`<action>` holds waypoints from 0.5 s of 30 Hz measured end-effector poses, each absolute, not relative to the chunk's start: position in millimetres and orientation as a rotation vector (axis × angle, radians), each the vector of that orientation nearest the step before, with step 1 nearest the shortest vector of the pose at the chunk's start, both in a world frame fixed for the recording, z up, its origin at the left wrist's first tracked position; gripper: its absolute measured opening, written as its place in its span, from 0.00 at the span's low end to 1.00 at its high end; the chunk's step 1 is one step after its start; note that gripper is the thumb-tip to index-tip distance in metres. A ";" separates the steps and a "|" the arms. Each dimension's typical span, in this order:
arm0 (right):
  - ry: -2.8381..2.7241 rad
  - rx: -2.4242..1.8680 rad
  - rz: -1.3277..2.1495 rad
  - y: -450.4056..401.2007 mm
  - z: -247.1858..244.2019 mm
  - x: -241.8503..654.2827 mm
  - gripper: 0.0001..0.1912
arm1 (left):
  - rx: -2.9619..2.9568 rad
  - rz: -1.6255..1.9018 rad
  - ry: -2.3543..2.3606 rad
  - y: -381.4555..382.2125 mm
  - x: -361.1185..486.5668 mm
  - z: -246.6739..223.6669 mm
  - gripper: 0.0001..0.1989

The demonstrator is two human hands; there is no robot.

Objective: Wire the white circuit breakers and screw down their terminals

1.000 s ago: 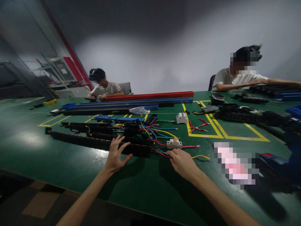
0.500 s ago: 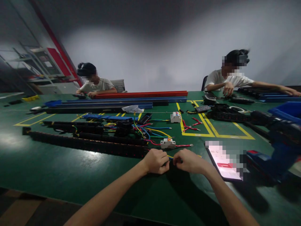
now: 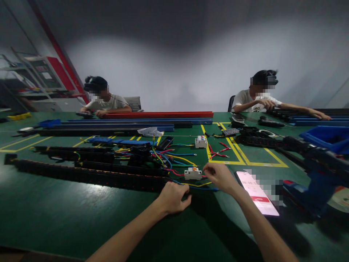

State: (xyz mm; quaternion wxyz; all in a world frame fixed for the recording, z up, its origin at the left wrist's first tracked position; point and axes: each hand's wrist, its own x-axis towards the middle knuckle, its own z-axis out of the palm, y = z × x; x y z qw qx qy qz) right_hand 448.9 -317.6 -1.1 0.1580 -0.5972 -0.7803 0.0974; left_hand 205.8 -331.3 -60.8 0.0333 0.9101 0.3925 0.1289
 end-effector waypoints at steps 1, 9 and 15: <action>-2.167 -1.752 0.215 -305.6 0.1 450.9 0.14 | 2.779 0.380 1.223 -331.5 205.6 -58.4 0.12; -1.970 -2.021 -0.055 -205.9 -14.6 446.1 0.31 | 2.704 0.243 1.331 -332.6 201.1 -40.6 0.16; -1.911 -2.122 -0.139 -170.6 -29.7 441.0 0.37 | 2.667 0.208 1.334 -336.0 200.8 -40.9 0.16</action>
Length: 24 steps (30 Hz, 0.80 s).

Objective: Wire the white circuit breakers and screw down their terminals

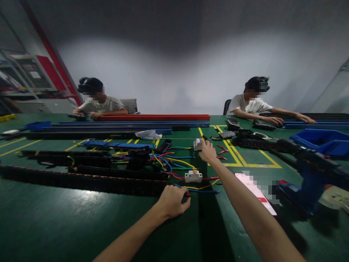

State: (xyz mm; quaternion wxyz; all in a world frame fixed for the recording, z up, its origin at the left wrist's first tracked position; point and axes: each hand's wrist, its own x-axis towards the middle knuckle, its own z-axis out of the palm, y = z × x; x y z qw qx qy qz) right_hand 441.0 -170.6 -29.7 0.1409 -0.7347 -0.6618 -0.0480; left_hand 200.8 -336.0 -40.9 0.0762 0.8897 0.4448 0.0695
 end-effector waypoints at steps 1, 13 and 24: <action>-1.902 -2.129 -0.154 -167.7 -31.4 441.0 0.35 | 2.665 0.211 1.333 -336.4 200.5 -41.4 0.16; -1.902 -1.994 -0.166 -184.7 -30.2 448.2 0.18 | 2.664 0.125 1.284 -333.4 195.9 -34.5 0.16; -1.689 -1.571 0.082 -305.8 -20.9 451.9 0.15 | 2.692 0.127 1.247 -330.7 194.5 -35.1 0.16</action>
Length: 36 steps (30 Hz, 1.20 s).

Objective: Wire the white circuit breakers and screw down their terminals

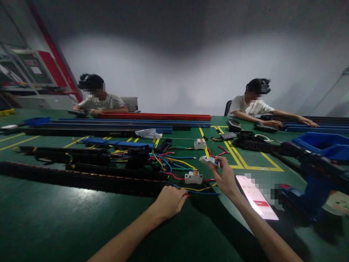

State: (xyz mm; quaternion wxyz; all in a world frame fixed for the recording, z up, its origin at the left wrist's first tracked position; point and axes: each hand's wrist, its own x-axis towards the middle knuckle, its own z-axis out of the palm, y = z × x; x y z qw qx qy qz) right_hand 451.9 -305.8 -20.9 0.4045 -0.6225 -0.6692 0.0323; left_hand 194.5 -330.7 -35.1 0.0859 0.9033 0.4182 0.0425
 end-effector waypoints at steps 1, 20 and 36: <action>-1.642 -1.524 0.169 -316.8 -21.0 449.9 0.15 | 2.690 0.128 1.244 -330.2 194.3 -36.3 0.16; -1.598 -1.221 0.887 -359.8 -43.9 398.9 0.08 | 2.636 0.247 1.192 -330.0 192.3 -32.8 0.12; -1.543 -1.421 0.907 -353.7 -46.7 405.5 0.06 | 2.591 0.203 1.166 -328.3 188.5 -33.3 0.14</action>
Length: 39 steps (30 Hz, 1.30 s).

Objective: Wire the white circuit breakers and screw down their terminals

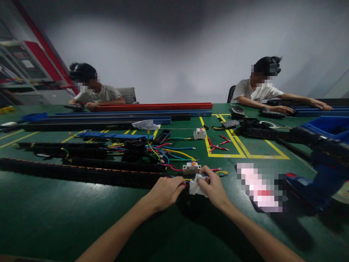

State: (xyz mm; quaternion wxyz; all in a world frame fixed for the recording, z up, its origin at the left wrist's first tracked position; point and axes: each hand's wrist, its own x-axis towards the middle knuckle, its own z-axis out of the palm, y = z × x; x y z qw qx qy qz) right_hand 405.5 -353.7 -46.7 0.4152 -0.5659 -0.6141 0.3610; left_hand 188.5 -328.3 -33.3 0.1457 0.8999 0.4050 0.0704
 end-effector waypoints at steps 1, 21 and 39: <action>-1.539 -1.423 0.911 -353.5 -46.7 405.5 0.07 | 2.589 0.211 1.169 -328.6 188.9 -32.9 0.14; -1.760 -1.357 0.838 -358.4 -42.1 400.6 0.09 | 2.658 0.151 1.165 -326.2 188.5 -36.2 0.12; -1.922 -1.237 0.891 -356.2 -36.6 405.0 0.08 | 2.917 0.067 1.113 -322.1 176.0 -24.1 0.14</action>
